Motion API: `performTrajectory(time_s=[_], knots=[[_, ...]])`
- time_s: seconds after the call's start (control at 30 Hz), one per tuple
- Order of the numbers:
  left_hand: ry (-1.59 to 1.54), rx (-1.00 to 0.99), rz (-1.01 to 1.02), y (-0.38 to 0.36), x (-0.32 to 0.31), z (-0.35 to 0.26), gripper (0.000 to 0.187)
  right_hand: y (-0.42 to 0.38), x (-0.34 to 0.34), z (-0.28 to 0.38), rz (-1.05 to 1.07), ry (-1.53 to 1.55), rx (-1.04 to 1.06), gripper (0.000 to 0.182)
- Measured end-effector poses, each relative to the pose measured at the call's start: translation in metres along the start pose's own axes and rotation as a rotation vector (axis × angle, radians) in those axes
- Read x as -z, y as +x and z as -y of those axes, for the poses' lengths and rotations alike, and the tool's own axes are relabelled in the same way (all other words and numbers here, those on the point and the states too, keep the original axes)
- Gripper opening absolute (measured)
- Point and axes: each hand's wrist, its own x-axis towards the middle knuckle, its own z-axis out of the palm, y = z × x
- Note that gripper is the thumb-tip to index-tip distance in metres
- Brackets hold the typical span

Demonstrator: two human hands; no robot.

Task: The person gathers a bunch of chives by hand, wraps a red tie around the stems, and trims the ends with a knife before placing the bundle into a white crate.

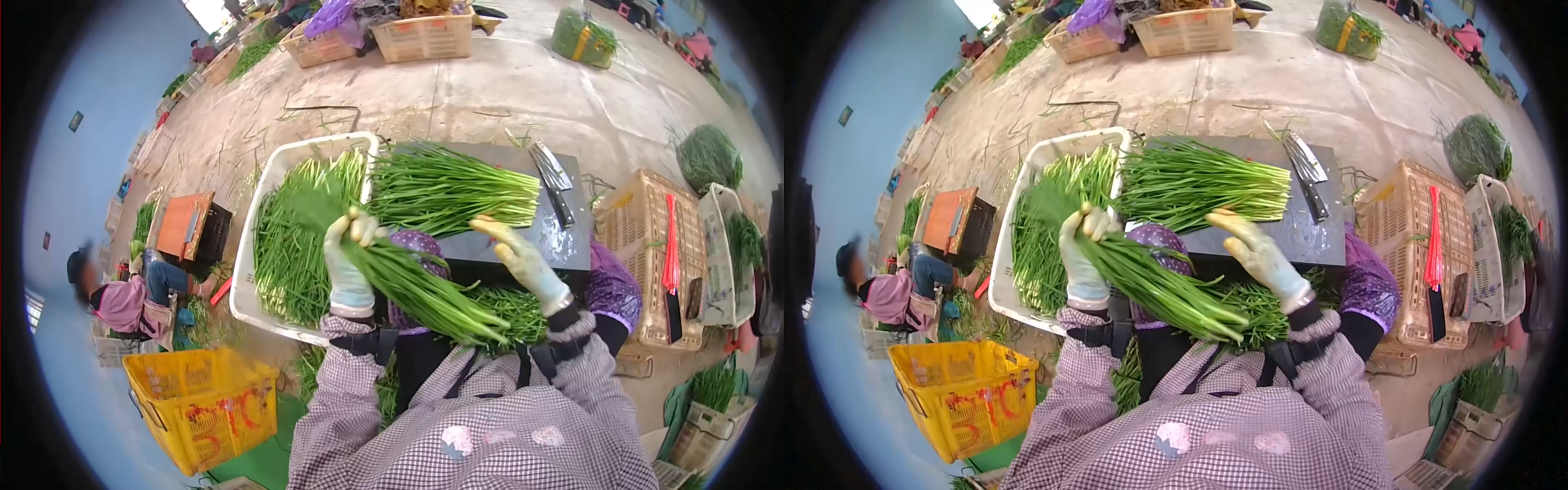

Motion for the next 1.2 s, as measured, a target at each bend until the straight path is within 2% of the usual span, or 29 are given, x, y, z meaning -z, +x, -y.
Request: performTrajectory(time_s=[0.03, 0.1, 0.13, 0.17, 0.23, 0.3, 0.33, 0.37, 0.43, 0.47, 0.5, 0.57, 0.6, 0.63, 0.7, 0.73, 0.77, 0.8, 0.83, 0.9, 0.97, 1.03, 1.1, 1.17, 1.2], knots=[[0.093, 0.010, -0.041, 0.004, -0.023, 0.013, 0.016, 0.009, -0.014, -0.014, 0.060, 0.184, 0.092, 0.054], [0.039, 0.174, 0.115, 0.018, -0.050, 0.035, 0.020, 0.016, -0.041, -0.033, 0.134, 0.311, 0.026, 0.067], [0.065, 0.185, 0.134, 0.024, -0.060, 0.045, 0.021, 0.015, -0.045, -0.029, 0.197, 0.536, -0.001, 0.080], [0.091, 0.194, 0.156, 0.031, -0.068, 0.054, 0.023, 0.005, -0.061, -0.048, 0.295, 0.879, -0.154, 0.092], [0.059, 0.203, 0.192, 0.049, -0.075, 0.064, 0.022, -0.025, -0.051, -0.051, 0.418, 1.219, -0.425, 0.103], [0.278, 0.096, -0.020, 0.063, -0.080, 0.071, 0.020, -0.047, -0.035, -0.005, 0.474, 1.516, -0.341, 0.103], [0.314, 0.075, -0.065, 0.073, -0.066, 0.075, 0.019, -0.063, -0.035, -0.013, 0.424, 1.628, -0.441, 0.106], [0.312, 0.080, -0.055, 0.080, -0.052, 0.081, 0.019, -0.074, -0.024, -0.016, 0.461, 1.498, -0.366, 0.112], [0.328, 0.044, -0.214, 0.087, -0.028, 0.095, 0.019, -0.090, -0.016, -0.015, 0.487, 1.396, -0.331, 0.112], [0.293, 0.042, -0.223, 0.086, -0.025, 0.105, 0.019, -0.096, -0.020, -0.025, 0.497, 1.371, -0.336, 0.107], [0.257, 0.039, -0.234, 0.083, -0.020, 0.116, 0.019, -0.104, -0.025, -0.016, 0.393, 1.357, -0.422, 0.086], [0.166, 0.095, -0.147, 0.083, -0.002, 0.131, 0.026, -0.121, -0.019, -0.027, 0.468, 1.080, -0.717, 0.066], [0.202, 0.161, -0.132, 0.086, -0.002, 0.130, 0.033, -0.114, -0.013, 0.015, 0.255, 1.090, -0.698, 0.052], [0.239, 0.222, -0.119, 0.089, 0.000, 0.128, 0.041, -0.117, 0.007, 0.025, 0.233, 1.194, -0.711, 0.052], [0.302, 0.286, -0.146, 0.084, -0.016, 0.124, 0.059, -0.133, 0.047, 0.019, 0.198, 1.139, -0.649, 0.049], [0.292, 0.283, -0.148, 0.082, -0.010, 0.124, 0.059, -0.139, 0.062, 0.010, 0.135, 1.070, -0.730, 0.043], [0.369, 0.279, -0.266, 0.083, -0.002, 0.123, 0.060, -0.141, 0.077, 0.002, 0.072, 0.992, -0.804, 0.038], [0.443, 0.271, -0.382, 0.084, 0.004, 0.121, 0.061, -0.141, 0.092, 0.008, 0.059, 0.961, -0.792, 0.041], [0.427, 0.263, -0.377, 0.079, 0.010, 0.122, 0.061, -0.142, 0.105, 0.020, 0.058, 0.935, -0.750, 0.046], [0.606, 0.104, -0.340, 0.047, 0.025, 0.130, 0.060, -0.145, 0.122, 0.032, 0.007, 0.934, -0.790, 0.052], [0.716, -0.010, -0.368, 0.018, 0.024, 0.157, 0.051, -0.149, 0.127, 0.032, -0.033, 0.868, -0.777, 0.056], [0.896, 0.206, 0.117, -0.020, 0.075, 0.197, 0.049, -0.148, 0.126, 0.034, -0.054, 0.960, -0.741, 0.058], [0.911, 0.984, 0.375, -0.025, -0.021, 0.207, 0.053, -0.150, 0.119, 0.028, -0.028, 0.955, -0.704, 0.059], [0.544, 0.765, 0.471, -0.050, -0.046, 0.227, 0.055, -0.142, 0.104, 0.028, 0.058, 1.011, -0.641, 0.054], [0.546, 0.759, 0.468, -0.047, -0.050, 0.236, 0.055, -0.143, 0.092, 0.024, 0.106, 1.027, -0.660, 0.056]])
